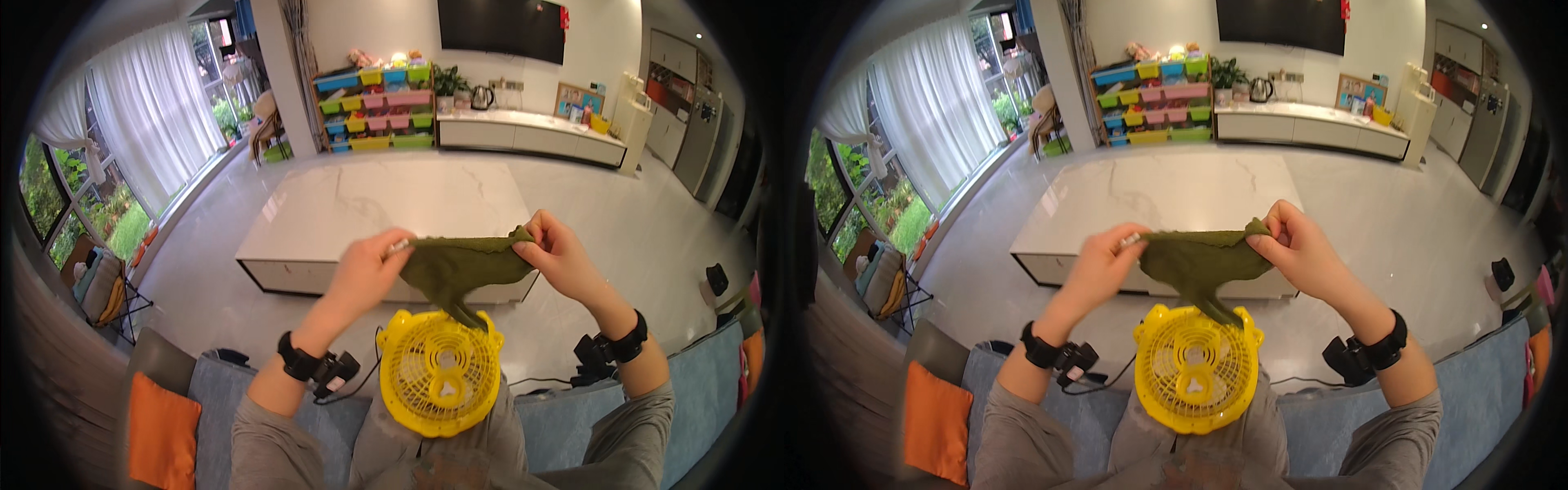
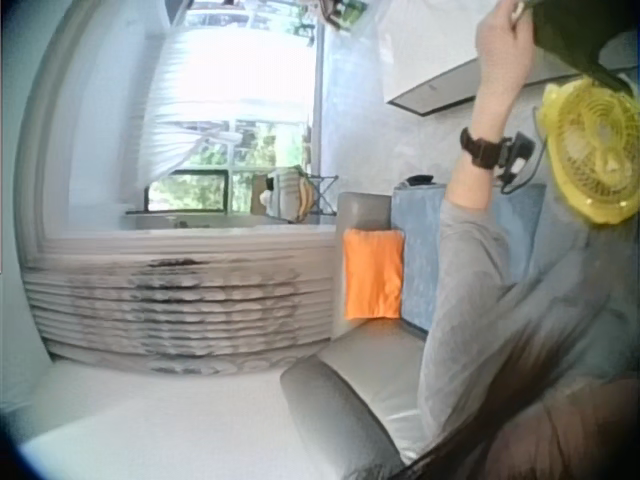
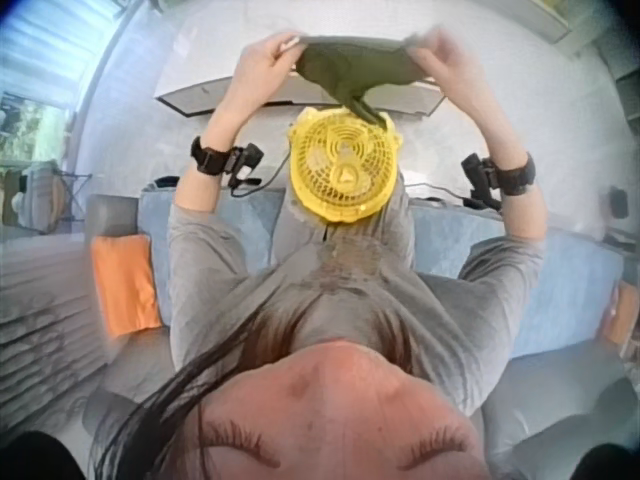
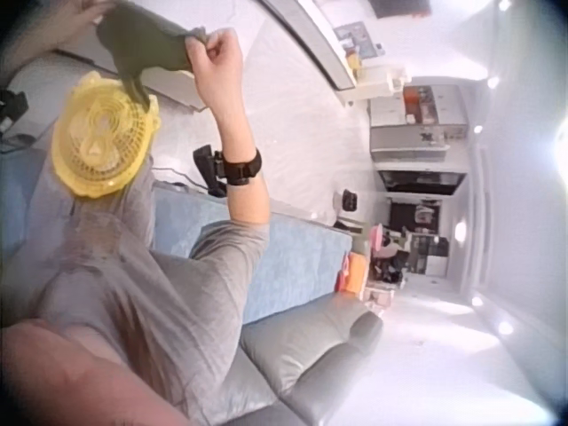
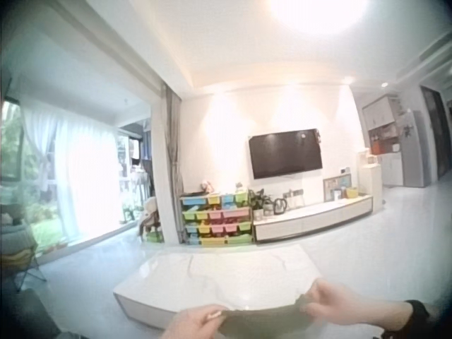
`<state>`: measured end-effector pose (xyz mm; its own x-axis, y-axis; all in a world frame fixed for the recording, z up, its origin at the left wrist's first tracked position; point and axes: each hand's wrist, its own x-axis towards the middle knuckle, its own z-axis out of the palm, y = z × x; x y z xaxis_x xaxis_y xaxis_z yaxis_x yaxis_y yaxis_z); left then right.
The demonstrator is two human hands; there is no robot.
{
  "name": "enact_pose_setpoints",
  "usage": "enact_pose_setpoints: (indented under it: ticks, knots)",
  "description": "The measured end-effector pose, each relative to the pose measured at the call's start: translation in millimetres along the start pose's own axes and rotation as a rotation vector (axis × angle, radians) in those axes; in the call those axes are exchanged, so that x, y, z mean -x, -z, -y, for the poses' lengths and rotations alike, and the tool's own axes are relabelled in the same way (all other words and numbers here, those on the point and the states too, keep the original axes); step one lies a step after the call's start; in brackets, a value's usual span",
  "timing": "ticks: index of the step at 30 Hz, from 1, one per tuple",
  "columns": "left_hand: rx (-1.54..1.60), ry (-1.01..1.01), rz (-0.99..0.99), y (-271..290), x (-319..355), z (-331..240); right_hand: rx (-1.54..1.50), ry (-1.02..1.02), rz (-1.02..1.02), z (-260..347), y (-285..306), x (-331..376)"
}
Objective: The person wipes the front and back grilles of a small yellow fan using a cloth, stands up, and places the fan on a shelf among plush toys.
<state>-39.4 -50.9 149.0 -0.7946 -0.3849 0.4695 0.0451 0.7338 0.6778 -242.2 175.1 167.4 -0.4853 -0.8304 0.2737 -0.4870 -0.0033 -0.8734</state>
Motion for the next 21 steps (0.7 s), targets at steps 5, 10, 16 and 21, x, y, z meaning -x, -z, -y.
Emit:
enact_pose_setpoints:
  ticks: [5,10,16,21]
  knots:
    - [-0.254,-0.203,0.234,34.1,42.7,-12.5,-0.038,0.051,0.244,14.9,-15.9,45.7]
    - [-0.169,-0.165,0.62,17.1,127.9,2.1,0.297,0.001,0.717,-14.1,-33.3,100.6]
    - [-0.139,0.093,0.556,22.9,130.8,16.6,0.109,0.058,0.711,-24.2,-29.2,98.1]
    - [-0.408,-0.095,0.2,53.9,37.3,12.0,0.43,0.255,0.238,-8.5,0.9,29.0]
